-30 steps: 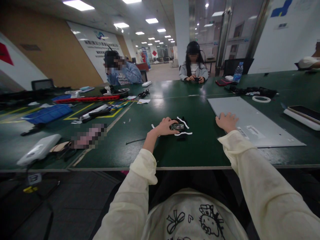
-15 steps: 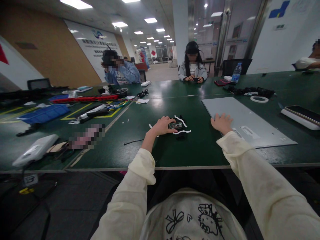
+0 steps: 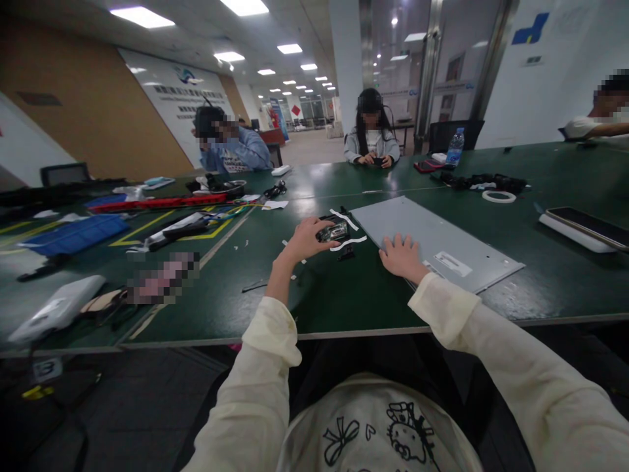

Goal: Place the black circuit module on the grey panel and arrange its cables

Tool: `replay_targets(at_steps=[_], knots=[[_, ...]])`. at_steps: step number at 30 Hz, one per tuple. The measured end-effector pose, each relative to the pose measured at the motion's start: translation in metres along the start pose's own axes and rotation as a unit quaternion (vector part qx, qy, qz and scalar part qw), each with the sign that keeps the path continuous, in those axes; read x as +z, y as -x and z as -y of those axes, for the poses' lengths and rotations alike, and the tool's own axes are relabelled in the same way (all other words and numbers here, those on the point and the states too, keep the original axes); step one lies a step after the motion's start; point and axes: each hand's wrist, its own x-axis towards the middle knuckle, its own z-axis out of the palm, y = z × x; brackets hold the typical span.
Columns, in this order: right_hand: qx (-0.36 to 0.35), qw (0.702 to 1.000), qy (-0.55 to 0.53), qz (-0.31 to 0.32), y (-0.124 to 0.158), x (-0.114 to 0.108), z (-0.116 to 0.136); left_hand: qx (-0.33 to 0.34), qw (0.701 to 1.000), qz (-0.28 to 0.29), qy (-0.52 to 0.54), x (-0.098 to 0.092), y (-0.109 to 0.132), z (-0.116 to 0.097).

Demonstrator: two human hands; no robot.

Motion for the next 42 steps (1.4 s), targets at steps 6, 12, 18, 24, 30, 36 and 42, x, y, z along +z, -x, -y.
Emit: replay_targets(at_steps=[6,12,18,24,30,36,42], knots=[[-0.123,0.992,0.025,-0.02,0.026,-0.009,0.033,0.022,1.0,-0.013,-0.014,-0.009,-0.002,-0.004],[-0.239,0.97,0.02,-0.029,0.058,-0.013,0.04,0.025,0.999,0.004,-0.033,-0.021,0.002,-0.007],[-0.341,0.94,-0.007,-0.002,0.083,-0.018,0.036,0.039,0.999,0.017,-0.033,-0.023,0.001,-0.014],[-0.407,0.912,-0.052,-0.009,0.094,-0.03,0.03,0.059,0.996,0.055,-0.035,-0.004,-0.001,-0.024],[-0.381,0.924,-0.043,-0.007,0.109,-0.038,-0.004,0.079,0.991,0.101,-0.034,0.022,0.0,-0.023],[-0.011,0.994,0.079,-0.078,0.109,-0.012,-0.068,0.071,0.988,0.132,-0.028,0.037,0.002,-0.021],[-0.021,0.998,0.051,-0.042,0.076,0.013,-0.09,0.059,0.988,0.14,-0.019,0.038,0.007,-0.02]])
